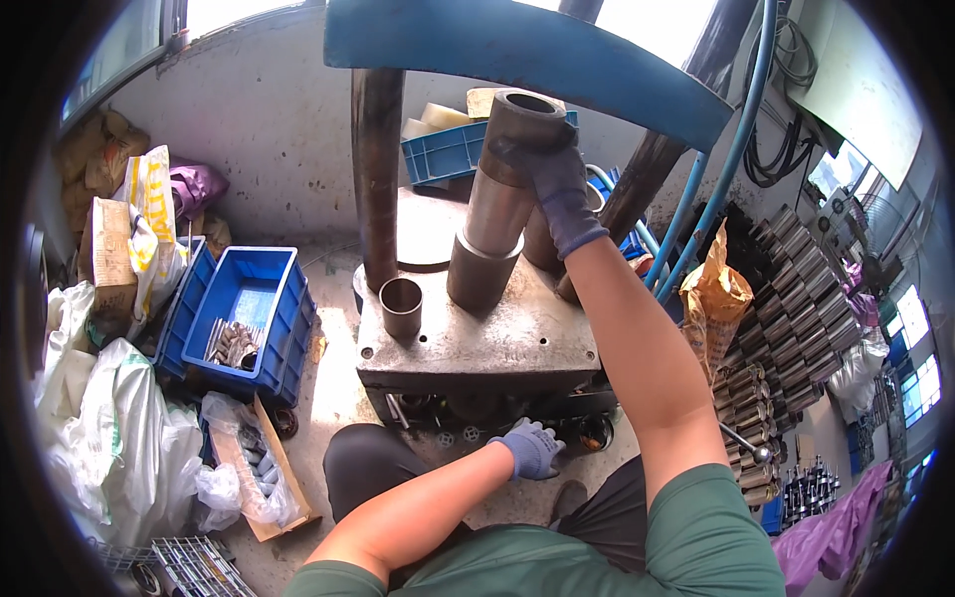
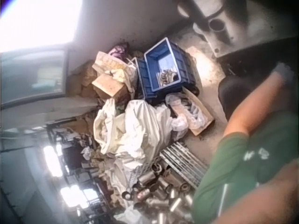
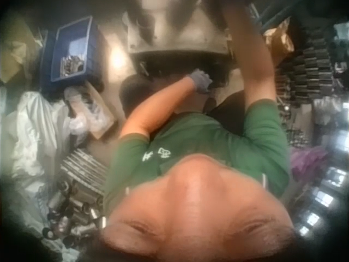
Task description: The person assembles metal exhaust components by inserting wire-wrapped internal parts into metal cylinders and using a hydraulic press to secure them. They pick up components from the floor and a side table, align them on the press platform, and operate the press lever to join the sections.
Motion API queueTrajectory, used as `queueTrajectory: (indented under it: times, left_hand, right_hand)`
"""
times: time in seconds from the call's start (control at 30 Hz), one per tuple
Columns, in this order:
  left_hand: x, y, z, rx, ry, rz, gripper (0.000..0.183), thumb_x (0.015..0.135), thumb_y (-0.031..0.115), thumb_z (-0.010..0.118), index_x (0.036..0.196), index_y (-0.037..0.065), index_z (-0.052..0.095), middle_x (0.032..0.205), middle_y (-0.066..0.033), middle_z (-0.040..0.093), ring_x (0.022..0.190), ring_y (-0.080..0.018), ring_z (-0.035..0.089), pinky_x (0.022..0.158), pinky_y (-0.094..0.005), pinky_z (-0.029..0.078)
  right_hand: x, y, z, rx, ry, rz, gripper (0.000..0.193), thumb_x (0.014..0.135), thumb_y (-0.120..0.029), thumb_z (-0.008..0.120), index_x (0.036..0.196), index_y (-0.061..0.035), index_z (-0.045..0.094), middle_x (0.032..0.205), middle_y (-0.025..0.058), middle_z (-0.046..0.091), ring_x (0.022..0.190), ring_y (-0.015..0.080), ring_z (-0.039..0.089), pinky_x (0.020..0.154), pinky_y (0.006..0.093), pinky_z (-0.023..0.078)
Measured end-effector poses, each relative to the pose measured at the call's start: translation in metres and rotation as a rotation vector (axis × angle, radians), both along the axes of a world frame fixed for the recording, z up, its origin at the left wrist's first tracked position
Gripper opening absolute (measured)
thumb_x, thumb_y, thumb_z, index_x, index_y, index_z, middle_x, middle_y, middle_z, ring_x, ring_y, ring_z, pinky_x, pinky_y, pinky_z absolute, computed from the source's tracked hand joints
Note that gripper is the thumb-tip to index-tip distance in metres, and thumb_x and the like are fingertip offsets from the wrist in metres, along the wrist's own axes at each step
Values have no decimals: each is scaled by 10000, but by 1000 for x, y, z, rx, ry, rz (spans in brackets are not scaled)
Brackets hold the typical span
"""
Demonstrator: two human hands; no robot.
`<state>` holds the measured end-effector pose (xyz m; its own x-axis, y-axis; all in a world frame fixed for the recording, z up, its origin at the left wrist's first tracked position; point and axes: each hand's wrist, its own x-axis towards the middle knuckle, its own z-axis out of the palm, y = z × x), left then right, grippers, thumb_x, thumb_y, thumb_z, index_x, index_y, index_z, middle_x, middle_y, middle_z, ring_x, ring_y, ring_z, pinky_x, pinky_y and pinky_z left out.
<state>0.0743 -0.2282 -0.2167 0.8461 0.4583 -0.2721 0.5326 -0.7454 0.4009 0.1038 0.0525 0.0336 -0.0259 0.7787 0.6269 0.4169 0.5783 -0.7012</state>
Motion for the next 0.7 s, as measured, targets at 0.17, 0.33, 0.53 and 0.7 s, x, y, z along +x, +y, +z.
queueTrajectory:
  times: [0.17, 0.33, 0.53, 0.7]
  left_hand:
    - [-2, 1, -7, 36, 1, 11, 602, 924, 538, 632, 1380, 145, 636, 1339, -162, 637, 1242, -365, 607, 1068, -569, 450]
    - [-14, -2, 10, 77, 13, 8, 614, 923, 553, 640, 1384, 147, 635, 1322, -153, 643, 1221, -347, 617, 1045, -544, 466]
    - [-33, -10, 36, 249, -214, 46, 575, 948, 499, 626, 1387, 128, 621, 1307, -136, 652, 1231, -334, 599, 1083, -473, 424]
    - [-68, 1, 81, 381, -565, 357, 636, 899, 368, 709, 1456, 103, 555, 1371, -185, 605, 1269, -388, 556, 1109, -500, 411]
  right_hand:
    - [14, -44, -15, -52, 77, 70, 744, 756, -395, 936, 1289, 1, 600, 1242, 143, 692, 1137, 237, 667, 974, 338, 542]
    - [65, -163, -33, -216, 437, 254, 422, 1044, -223, 652, 1409, -29, 566, 1277, 89, 668, 1179, 185, 638, 1008, 313, 511]
    - [163, -270, -20, -680, 1024, 723, 607, 1082, -506, 438, 1337, 0, 657, 1329, 195, 693, 1273, 355, 638, 1151, 519, 442]
    - [235, -351, 4, -509, 682, 290, 436, 1073, -382, 539, 1227, -4, 693, 1202, 161, 734, 1173, 273, 685, 1066, 436, 511]
